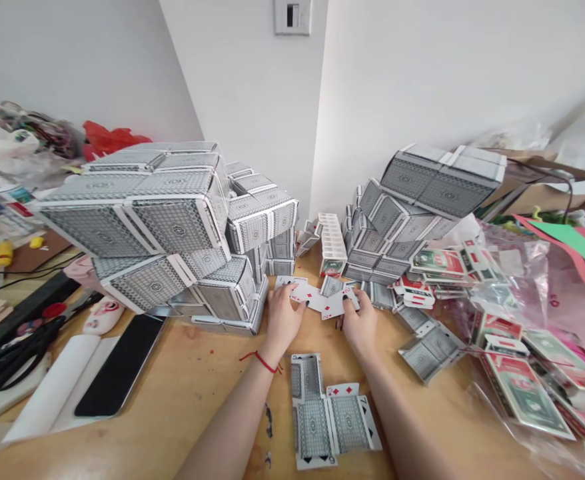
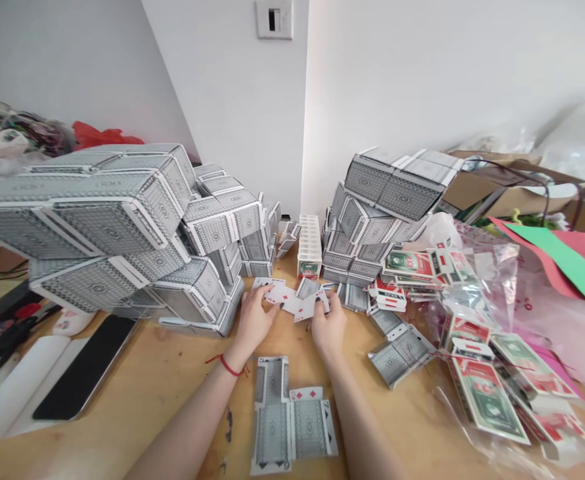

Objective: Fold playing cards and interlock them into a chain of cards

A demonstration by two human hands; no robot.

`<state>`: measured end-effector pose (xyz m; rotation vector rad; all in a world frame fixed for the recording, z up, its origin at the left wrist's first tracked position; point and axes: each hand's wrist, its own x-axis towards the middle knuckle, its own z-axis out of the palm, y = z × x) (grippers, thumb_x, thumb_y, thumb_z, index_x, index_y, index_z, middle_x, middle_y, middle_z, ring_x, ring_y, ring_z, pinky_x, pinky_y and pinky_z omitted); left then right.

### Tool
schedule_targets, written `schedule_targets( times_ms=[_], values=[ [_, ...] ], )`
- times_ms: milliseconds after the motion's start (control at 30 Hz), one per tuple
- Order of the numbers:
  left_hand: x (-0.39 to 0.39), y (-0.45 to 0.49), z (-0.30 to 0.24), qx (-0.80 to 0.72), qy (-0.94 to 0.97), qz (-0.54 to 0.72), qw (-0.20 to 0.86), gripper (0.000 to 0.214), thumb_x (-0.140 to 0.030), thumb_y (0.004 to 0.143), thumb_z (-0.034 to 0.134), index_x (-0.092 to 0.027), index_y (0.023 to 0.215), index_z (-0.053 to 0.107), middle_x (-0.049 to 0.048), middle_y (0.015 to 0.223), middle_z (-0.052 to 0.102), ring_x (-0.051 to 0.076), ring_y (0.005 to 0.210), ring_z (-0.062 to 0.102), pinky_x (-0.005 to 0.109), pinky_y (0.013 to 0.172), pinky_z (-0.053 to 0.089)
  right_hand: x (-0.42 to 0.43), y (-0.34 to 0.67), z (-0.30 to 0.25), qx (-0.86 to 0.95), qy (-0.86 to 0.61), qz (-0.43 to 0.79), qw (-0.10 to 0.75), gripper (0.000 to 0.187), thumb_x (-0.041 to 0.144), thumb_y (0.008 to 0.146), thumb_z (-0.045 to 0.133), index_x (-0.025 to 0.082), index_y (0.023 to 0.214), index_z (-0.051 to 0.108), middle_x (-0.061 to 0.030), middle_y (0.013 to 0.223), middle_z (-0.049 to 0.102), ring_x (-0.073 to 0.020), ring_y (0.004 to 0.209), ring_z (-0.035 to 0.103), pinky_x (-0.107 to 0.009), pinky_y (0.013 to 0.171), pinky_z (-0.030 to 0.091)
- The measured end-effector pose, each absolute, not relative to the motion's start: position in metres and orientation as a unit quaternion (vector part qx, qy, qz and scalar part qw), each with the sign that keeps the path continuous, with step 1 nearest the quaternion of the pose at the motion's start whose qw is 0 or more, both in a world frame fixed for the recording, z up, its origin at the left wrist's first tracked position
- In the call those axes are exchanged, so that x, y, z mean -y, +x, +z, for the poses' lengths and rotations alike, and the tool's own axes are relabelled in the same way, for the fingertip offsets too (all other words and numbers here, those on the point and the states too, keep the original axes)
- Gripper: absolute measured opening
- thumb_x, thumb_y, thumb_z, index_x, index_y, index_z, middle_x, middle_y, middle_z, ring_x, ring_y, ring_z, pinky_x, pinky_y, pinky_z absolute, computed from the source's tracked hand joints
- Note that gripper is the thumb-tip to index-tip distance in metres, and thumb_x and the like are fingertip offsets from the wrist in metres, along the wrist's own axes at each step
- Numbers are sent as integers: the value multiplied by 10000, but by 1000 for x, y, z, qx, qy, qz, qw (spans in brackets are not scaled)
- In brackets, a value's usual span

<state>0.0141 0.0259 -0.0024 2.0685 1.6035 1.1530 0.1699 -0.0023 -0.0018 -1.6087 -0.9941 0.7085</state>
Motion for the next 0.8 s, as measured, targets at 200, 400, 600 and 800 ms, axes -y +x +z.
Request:
schedule_targets(
  times_ms=[200,400,600,800],
  values=[
    [-25,14,1,-544,726,392,155,325,-191,704,581,-190,1022,512,73,1045,555,228,990,484,408,856,378,1,166,3,418,-588,403,563,222,408,742,454,205,832,450,46,482,486,-122,326,437,-237,331,348],
    [-22,16,10,-488,772,365,182,293,-272,763,523,-229,1052,544,47,1122,551,213,1054,454,396,898,364,2,162,4,455,-564,432,537,288,459,746,472,201,874,477,39,470,503,-138,347,484,-242,345,380],
    [-19,19,12,-434,797,357,222,326,-233,769,514,-241,1093,550,33,1097,589,198,1063,466,401,922,368,-1,162,2,432,-518,521,523,320,491,740,469,194,857,486,35,438,532,-136,328,493,-236,338,387],
    [-21,18,8,-372,803,399,239,376,-59,776,397,-261,1009,611,7,1171,544,170,1162,396,410,981,331,-6,165,-2,356,-495,548,572,296,475,710,518,187,780,519,30,456,538,-135,387,510,-231,354,378]
  ],
)
